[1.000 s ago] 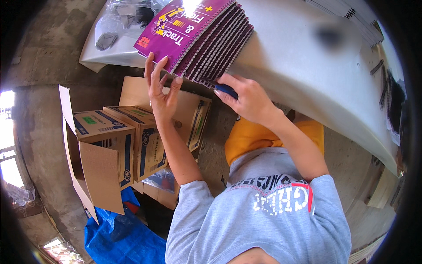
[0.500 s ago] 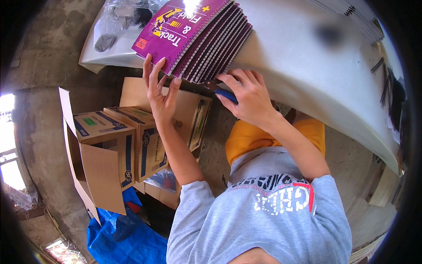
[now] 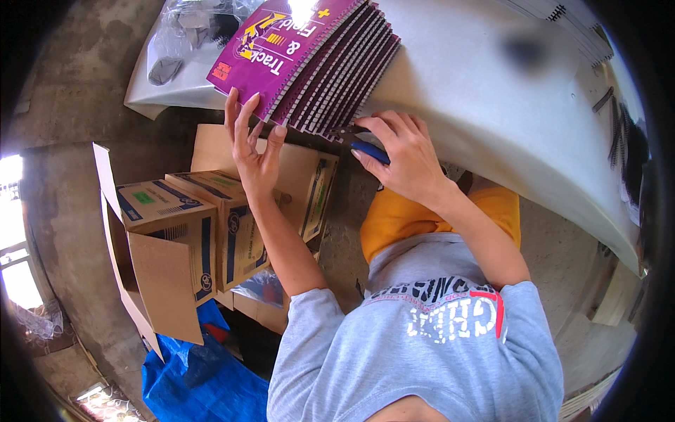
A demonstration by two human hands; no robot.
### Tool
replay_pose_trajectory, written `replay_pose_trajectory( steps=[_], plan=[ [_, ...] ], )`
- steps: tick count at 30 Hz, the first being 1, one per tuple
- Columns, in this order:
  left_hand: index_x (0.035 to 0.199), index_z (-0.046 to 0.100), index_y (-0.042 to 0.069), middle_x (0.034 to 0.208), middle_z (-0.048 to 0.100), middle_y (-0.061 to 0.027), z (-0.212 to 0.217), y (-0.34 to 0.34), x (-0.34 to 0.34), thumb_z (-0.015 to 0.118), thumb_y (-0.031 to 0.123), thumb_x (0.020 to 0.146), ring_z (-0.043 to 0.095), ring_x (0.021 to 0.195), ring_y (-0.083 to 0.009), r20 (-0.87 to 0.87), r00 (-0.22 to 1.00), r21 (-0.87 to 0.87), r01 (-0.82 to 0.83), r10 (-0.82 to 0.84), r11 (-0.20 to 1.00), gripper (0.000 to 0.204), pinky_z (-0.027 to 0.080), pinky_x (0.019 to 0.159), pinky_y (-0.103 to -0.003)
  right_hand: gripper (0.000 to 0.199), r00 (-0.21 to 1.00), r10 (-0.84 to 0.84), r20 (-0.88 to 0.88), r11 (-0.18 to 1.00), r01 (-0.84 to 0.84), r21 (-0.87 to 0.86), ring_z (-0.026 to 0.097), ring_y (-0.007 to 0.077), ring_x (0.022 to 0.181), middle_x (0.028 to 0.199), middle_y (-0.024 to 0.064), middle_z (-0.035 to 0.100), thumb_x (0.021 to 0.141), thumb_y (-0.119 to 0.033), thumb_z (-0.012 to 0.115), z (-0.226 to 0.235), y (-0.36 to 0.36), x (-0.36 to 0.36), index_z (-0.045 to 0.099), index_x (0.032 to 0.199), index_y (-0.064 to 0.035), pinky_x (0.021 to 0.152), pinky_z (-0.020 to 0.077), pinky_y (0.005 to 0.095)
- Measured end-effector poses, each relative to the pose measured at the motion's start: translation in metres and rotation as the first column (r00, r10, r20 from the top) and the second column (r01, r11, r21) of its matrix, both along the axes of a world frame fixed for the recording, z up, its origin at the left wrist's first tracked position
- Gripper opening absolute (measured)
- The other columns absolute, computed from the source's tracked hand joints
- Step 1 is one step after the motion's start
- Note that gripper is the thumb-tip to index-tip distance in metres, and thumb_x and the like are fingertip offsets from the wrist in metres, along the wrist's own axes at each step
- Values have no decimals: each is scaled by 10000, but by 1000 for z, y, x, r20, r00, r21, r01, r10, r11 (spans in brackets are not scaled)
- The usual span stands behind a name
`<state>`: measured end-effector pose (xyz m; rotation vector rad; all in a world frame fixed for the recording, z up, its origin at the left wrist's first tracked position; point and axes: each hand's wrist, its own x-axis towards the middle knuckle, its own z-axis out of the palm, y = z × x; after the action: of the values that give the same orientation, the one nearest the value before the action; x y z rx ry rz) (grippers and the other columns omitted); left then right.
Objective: The person trims the excess wire binding from stacks of purple notebooks using pliers, then organizes several pink notebooks by inserting and trimming wire coils into their bindings before placing them onto stacks on the table.
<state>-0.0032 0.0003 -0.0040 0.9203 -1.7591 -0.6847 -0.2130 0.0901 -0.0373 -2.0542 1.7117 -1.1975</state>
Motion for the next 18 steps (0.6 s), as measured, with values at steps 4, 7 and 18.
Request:
replay_pose_trajectory(
  steps=[4,7,18],
  plan=[
    [1256,517,108,1445,258,-100,0,0,-1,723,237,785,388,1257,-271,6,1000,2,-17,17,1000,530,422,948,-435,383,997,-28,-71,997,23,-68,532,253,979,988,68,557,746,-273,693,-3,-3,1,567,1081,-135,875,374,417],
    [1255,517,111,1447,256,-97,0,0,-1,726,246,781,387,1259,-270,6,1000,2,-14,14,1000,535,423,945,-435,365,992,-35,-120,991,20,-132,551,269,896,941,77,566,757,-241,688,-4,-5,2,573,1084,-126,845,408,397],
    [1251,521,118,1446,256,-89,0,1,1,720,243,785,374,1270,-269,23,999,-6,-39,40,999,523,423,939,-424,332,983,92,158,987,-111,116,582,286,894,966,102,599,789,-293,660,-3,-7,-5,594,1066,-123,833,434,409]
  ],
)
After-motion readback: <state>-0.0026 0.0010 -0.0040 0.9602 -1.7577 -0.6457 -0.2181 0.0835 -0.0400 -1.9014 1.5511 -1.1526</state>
